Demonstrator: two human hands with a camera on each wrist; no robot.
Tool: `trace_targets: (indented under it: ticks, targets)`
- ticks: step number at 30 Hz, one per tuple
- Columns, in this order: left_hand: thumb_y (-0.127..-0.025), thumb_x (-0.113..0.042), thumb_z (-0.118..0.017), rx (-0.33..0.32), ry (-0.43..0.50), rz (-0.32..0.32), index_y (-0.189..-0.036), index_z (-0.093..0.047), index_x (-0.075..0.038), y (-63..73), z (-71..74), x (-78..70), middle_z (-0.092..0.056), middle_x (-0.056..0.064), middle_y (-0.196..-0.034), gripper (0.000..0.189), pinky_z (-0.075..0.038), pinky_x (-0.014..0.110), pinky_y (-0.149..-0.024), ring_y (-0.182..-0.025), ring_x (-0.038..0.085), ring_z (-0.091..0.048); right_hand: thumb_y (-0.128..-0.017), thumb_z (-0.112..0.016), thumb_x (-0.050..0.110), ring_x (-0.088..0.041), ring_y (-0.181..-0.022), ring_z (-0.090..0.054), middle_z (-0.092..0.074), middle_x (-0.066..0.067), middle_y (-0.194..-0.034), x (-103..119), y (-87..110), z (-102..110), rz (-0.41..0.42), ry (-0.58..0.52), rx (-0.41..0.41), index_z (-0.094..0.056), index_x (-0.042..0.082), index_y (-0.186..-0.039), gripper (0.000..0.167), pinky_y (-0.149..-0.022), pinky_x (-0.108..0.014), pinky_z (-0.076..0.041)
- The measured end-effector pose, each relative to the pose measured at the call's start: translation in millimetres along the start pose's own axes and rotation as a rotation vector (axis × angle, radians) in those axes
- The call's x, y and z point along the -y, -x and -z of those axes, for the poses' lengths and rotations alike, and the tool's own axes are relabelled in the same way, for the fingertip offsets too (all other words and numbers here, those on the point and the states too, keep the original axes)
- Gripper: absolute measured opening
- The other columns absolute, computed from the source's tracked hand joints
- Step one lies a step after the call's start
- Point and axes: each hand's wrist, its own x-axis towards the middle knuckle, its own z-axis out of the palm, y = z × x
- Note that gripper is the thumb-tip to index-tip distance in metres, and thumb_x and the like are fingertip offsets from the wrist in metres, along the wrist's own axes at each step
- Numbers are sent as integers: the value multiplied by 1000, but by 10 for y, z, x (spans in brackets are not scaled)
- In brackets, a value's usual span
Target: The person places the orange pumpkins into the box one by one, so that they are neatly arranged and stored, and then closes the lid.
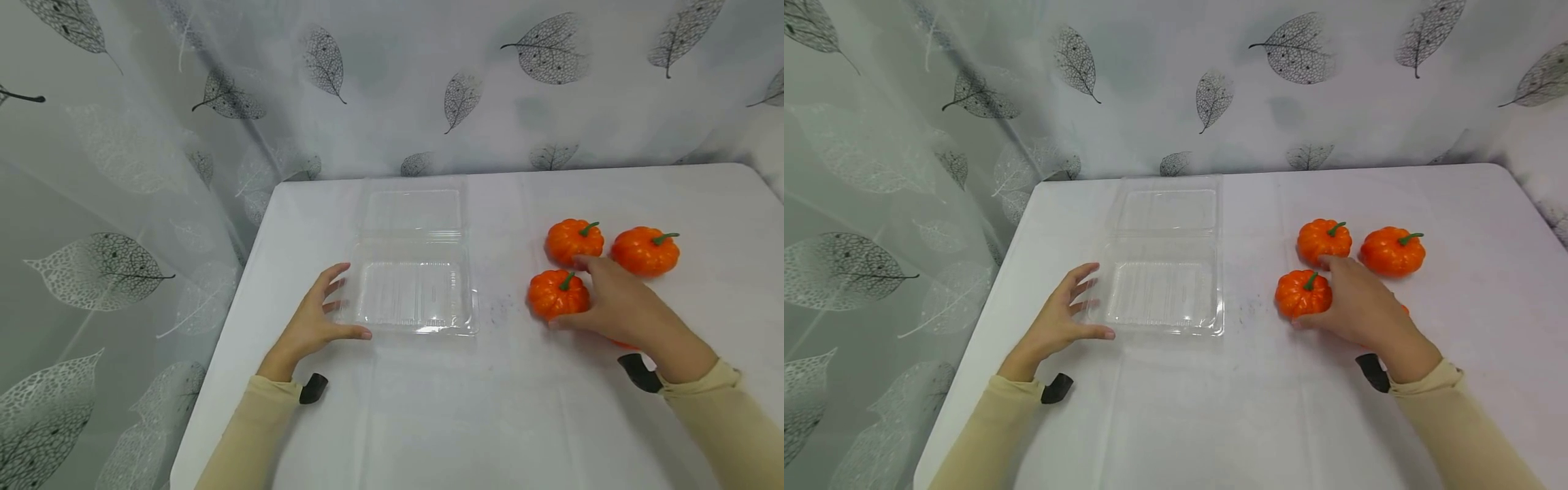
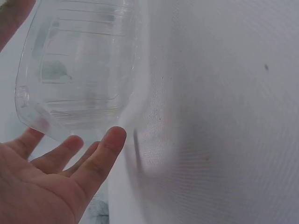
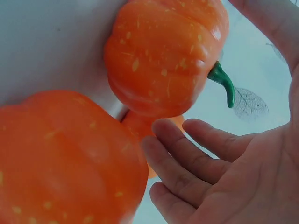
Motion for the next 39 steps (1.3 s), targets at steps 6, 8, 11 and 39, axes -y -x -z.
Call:
trace_targets:
  ticks: [6,8,11,39]
  targets:
    - [-59,-21,-101,-6,41,8,-157,-31,-18,-7,-11,7,-29,-1,-161,120,-45,52,-108,-142,35,-40,-64,-89,63,-53,-131,-35,-39,-37,-142,1,-24,-51,6,24,-10,-32,-13,-147,127,-103,-74,-32]
    - [-60,-20,-101,-2,61,19,-156,-31,-18,-7,-14,8,-30,1,-161,119,-47,51,-106,-139,37,-43,-63,-90,63,-53,-130,-36,-39,-38,-142,-1,-28,-64,4,20,-7,-32,-13,-148,128,-102,-75,-33]
    - [-59,-19,-101,4,80,36,-156,-32,-19,-7,-18,1,-30,-1,-161,119,-50,48,-103,-136,37,-47,-64,-90,62,-52,-130,-36,-39,-37,-142,-1,-32,-76,5,6,1,-31,-13,-148,127,-103,-74,-33]
    - [-60,-14,-100,-14,106,9,-154,-31,-16,-19,-58,38,-33,4,-160,117,-46,44,-108,-139,30,-45,-73,-92,41,-51,-132,-33,-32,-32,-147,133,-63,-205,8,-151,32,-24,-7,-152,115,-104,-72,-36]
